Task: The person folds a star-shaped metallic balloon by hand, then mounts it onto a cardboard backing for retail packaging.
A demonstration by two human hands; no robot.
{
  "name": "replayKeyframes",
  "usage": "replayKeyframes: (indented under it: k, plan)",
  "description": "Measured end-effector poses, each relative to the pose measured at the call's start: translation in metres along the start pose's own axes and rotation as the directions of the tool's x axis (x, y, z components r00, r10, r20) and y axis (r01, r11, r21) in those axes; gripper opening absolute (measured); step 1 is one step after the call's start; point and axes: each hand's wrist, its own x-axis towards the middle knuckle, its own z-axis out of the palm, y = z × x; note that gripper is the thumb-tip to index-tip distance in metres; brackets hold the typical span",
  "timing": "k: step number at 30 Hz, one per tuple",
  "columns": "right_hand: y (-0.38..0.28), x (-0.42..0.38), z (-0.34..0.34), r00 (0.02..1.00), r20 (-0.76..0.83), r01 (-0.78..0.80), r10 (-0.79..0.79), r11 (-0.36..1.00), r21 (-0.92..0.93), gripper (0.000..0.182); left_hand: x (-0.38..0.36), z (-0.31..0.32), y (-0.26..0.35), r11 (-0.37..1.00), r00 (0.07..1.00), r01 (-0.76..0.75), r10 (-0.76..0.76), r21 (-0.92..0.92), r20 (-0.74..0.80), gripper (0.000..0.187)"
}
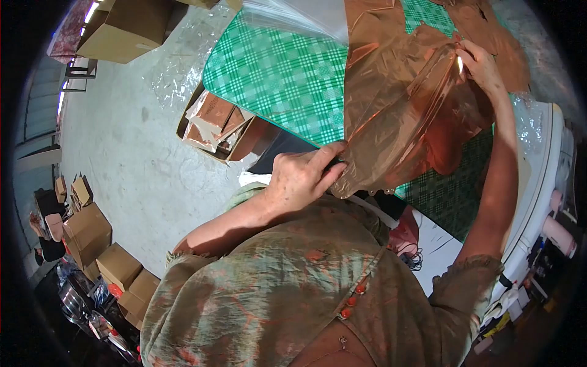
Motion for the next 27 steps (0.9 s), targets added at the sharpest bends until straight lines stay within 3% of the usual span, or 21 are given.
replayKeyframes:
  k: [12, 13, 14, 16, 18, 21, 25, 27]
  plan:
    - [-0.005, 0.001, 0.005, 0.999, 0.001, 0.045, -0.046, 0.994, 0.096, 0.024, 0.001, 0.004, -0.003, 0.999, 0.999, -0.033, 0.033, 0.025, -0.021, 0.026]
    - [0.011, 0.008, 0.011, 0.98, -0.103, 0.17, -0.172, 0.985, -0.035, 0.023, 0.001, 0.005, -0.004, 0.999, 0.999, -0.039, 0.04, 0.02, -0.028, 0.025]
    - [0.017, 0.009, 0.014, 0.975, -0.118, 0.182, -0.189, 0.981, -0.066, 0.022, 0.002, 0.004, -0.002, 0.999, 0.999, -0.029, 0.03, 0.043, -0.015, 0.023]
    - [0.008, 0.01, 0.012, 0.983, -0.106, 0.139, -0.151, 0.984, -0.112, 0.022, 0.002, 0.002, -0.002, 0.998, 1.0, -0.019, 0.018, 0.063, 0.007, 0.022]
    - [-0.011, 0.005, 0.007, 0.999, -0.024, -0.045, 0.045, 0.999, -0.026, 0.021, 0.001, 0.003, -0.004, 0.998, 1.0, -0.025, 0.024, 0.051, 0.02, 0.02]
    - [-0.009, 0.004, 0.013, 0.945, -0.183, 0.234, -0.272, 0.951, -0.201, 0.02, 0.001, 0.003, -0.004, 0.999, 0.999, -0.01, 0.009, 0.031, 0.035, 0.019]
    - [-0.017, 0.005, 0.01, 0.945, -0.141, 0.248, -0.297, 0.925, -0.287, 0.021, 0.001, 0.004, -0.006, 1.0, 0.999, -0.01, 0.009, 0.025, 0.048, 0.019]
    - [-0.018, 0.004, 0.013, 0.907, -0.203, 0.318, -0.369, 0.916, -0.245, 0.022, 0.002, 0.004, -0.005, 1.0, 0.999, -0.005, 0.004, 0.025, 0.042, 0.019]
